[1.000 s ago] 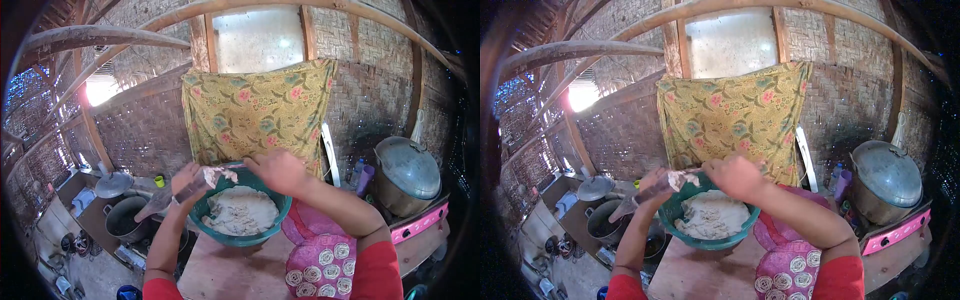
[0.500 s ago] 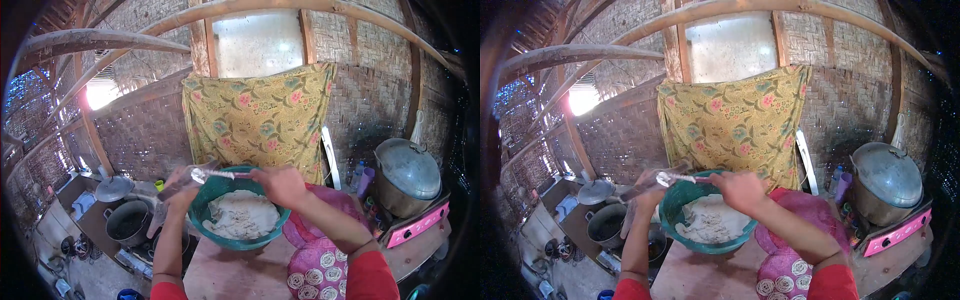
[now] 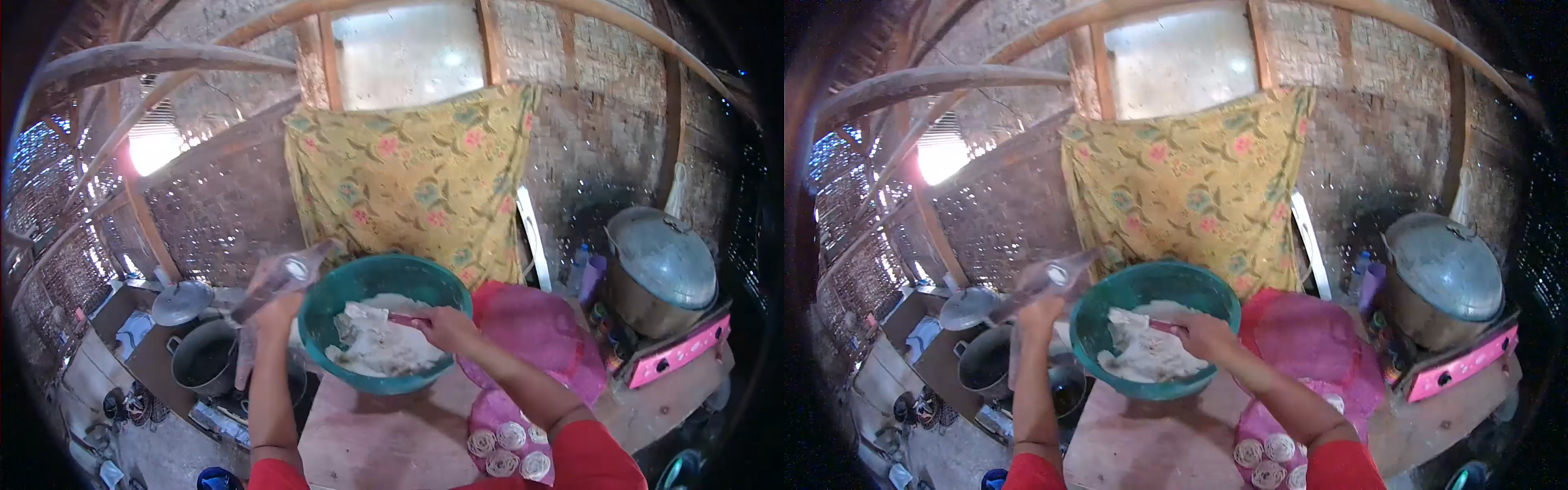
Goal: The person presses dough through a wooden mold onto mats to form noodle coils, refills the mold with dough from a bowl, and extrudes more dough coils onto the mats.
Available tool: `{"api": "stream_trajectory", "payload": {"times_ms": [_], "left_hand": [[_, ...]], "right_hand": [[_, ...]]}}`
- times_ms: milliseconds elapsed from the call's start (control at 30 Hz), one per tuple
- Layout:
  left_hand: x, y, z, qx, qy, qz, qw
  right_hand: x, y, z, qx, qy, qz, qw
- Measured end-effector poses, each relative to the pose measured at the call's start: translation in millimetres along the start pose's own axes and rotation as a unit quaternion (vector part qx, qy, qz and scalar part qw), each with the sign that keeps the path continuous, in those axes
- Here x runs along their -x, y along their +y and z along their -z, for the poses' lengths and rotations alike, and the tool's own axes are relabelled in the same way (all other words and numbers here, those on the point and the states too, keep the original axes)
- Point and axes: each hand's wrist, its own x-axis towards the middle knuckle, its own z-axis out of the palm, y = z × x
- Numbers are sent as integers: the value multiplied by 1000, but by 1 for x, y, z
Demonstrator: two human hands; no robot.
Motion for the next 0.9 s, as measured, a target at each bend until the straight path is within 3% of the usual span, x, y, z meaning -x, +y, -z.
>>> {"api": "stream_trajectory", "payload": {"times_ms": [33,67,100,133,167,200,233,267,300,333,367,400,433,500,533,600,633,667,700,733,767,800,833,867,900], "left_hand": [[6,4,13,0,-19,38,999],[12,6,32,-19,-166,190,968],[18,0,40,-45,-309,326,892],[39,-27,33,-15,-102,188,977],[38,-9,67,102,-60,237,964],[35,-11,94,105,-130,267,949],[43,-13,111,369,-37,248,895],[58,-33,116,576,-2,258,775],[45,-5,123,663,47,243,706],[33,31,128,771,-5,198,605],[28,65,131,860,-52,145,486],[35,90,125,885,-45,189,424],[47,111,113,903,-37,229,360],[83,139,74,887,-107,348,284],[99,165,66,846,-126,397,334],[138,187,36,782,-143,453,402],[161,187,25,766,-143,462,424],[169,194,34,643,-196,486,558],[191,192,35,565,-255,425,660],[213,191,37,471,-299,357,749],[219,195,44,442,-378,256,772],[224,199,51,414,-435,145,786],[208,223,76,395,-514,81,758],[224,237,73,434,-504,63,744],[237,248,68,474,-492,42,729]], "right_hand": [[10,8,3,178,-19,-20,984],[16,9,6,199,-80,-56,975],[30,12,11,206,2,41,978],[45,11,19,214,85,135,964],[62,-2,35,78,47,100,991],[77,-17,51,-60,14,66,996],[87,-22,60,-59,14,47,997],[99,-26,66,-132,-10,81,988],[111,-27,65,-205,-30,117,971],[122,-27,59,-208,-29,104,972],[134,-31,47,-357,-66,1,932],[148,-37,32,-495,-97,-99,858],[162,-44,15,-615,-122,-192,755],[197,-54,-16,-793,-159,-347,475],[222,-29,-44,-853,-221,-218,420],[248,-35,-29,-870,-233,-199,386],[263,-31,-19,-866,-202,-213,405],[281,-26,-7,-853,-158,-232,440],[302,-14,3,-832,-102,-253,484],[314,-11,23,-755,-11,-298,584],[322,-13,42,-660,79,-336,667],[328,-15,55,-599,128,-361,703],[336,-16,64,-533,175,-385,733],[346,-5,69,-477,188,-318,798],[345,-16,75,-477,186,-317,798]]}}
